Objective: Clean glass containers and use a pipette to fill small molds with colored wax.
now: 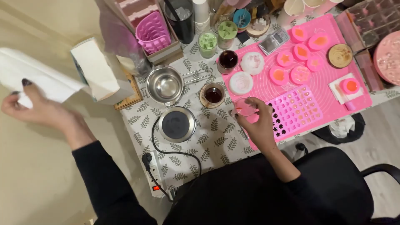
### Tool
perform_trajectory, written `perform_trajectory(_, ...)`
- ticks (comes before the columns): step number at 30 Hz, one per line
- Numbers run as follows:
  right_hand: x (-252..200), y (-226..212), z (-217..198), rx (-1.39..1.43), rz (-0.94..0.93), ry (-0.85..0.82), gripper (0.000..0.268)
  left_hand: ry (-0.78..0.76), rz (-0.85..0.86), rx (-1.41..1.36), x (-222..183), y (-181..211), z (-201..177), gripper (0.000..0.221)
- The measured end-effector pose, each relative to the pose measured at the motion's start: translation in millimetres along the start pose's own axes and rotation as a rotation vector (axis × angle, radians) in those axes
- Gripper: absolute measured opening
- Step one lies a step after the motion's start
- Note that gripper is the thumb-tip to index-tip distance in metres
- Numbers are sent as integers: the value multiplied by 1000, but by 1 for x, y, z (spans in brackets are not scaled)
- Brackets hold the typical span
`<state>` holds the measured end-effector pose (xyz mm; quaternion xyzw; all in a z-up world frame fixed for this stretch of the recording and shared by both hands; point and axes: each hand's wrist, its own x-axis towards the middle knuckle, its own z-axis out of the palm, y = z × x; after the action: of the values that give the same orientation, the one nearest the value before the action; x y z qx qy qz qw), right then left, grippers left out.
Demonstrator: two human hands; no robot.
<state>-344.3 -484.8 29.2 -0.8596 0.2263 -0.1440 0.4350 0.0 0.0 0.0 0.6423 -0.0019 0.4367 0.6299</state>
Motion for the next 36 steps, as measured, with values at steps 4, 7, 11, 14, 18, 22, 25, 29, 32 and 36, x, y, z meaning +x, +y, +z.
perform_trajectory(4, 2, -8, -12, -2, 0, 12, 62, -172, -450, -632, -52, 162, 31, 45)
perform_trajectory(7, -1, -17, -26, -21, -41, 23, 64, -264, -712, -807, -117, 222, 36, 54)
perform_trajectory(11, -8, -37, -55, -25, -206, 6, 64, -480, -1037, -579, -247, 276, 73, 48)
perform_trajectory(14, -12, -51, -76, -29, -337, -48, 64, -559, -1226, -556, -315, 314, 100, 45)
perform_trajectory(18, -12, -46, -98, -119, -491, -40, 68, -634, -1356, -689, -334, 367, 128, 52)
perform_trajectory(22, -13, -22, -115, -212, -572, 4, 69, -532, -1570, -771, -356, 357, 131, 57)
perform_trajectory(25, -15, -5, -126, -275, -647, 12, 69, -611, -1583, -507, -392, 342, 128, 44)
perform_trajectory(29, -19, 15, -131, -325, -748, 8, 65, -674, -1434, -436, -415, 347, 131, 35)
perform_trajectory(32, -23, 34, -129, -308, -779, -17, 64, -628, -1427, -380, -425, 349, 121, 31)
perform_trajectory(36, -22, 64, -108, -191, -662, -214, 65, -562, -1423, -138, -441, 326, 72, 29)
